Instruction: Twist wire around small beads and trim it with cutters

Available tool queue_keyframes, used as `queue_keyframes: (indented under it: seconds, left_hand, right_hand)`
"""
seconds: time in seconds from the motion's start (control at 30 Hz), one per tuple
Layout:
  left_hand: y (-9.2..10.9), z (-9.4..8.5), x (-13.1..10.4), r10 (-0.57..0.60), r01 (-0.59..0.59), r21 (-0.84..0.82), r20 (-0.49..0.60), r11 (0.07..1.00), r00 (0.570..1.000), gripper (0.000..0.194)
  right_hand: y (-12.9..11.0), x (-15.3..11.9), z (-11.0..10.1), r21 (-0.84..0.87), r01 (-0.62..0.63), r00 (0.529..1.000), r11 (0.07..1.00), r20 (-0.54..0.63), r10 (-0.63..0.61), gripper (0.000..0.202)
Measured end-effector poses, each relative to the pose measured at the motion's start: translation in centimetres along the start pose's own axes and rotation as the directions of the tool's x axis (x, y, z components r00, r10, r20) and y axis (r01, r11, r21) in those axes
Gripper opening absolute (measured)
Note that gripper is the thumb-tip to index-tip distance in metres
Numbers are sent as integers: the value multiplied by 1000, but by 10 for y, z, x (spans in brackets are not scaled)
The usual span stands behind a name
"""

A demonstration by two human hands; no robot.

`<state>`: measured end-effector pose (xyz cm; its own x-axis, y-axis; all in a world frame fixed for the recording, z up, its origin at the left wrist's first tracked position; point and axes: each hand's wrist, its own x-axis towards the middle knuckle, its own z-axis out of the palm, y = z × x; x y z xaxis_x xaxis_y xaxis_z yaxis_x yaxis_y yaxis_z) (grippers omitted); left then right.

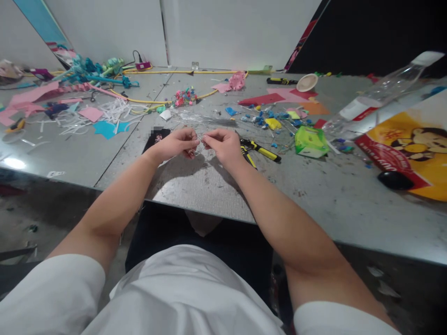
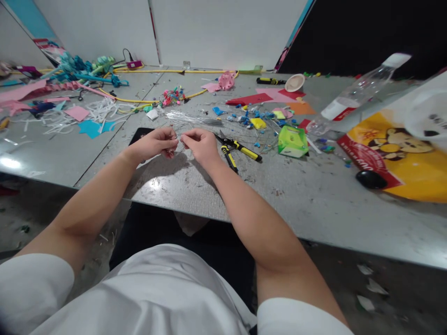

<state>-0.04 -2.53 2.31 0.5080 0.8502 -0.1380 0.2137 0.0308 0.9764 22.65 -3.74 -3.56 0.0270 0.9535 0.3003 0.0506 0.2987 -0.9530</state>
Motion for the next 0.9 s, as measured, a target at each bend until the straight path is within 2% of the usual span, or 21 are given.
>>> queue_keyframes:
  seconds: [0.13,0.27,0.5,0.9]
  left_hand:
    - [2,0,-2,-13,15,-75,29,997,999,43]
    - [7,0,-5,-29,27,-67,-22,997,999,51]
    - [7,-1,-4,38,-38,13,14,999,999,47]
    - [8,-1,-6,-29,29,29,0,999,1000,49]
  right_hand:
    - [-1,0,-2,-15,31,999,999,19,-30,41]
    - [-5,-1,-4,-54,38,999,998,36,-36,42]
    - [-4,0,-6,-93,42,998,995,44,-38,23]
    - [5,2,-4,-181,85,996,980,26,-82,33]
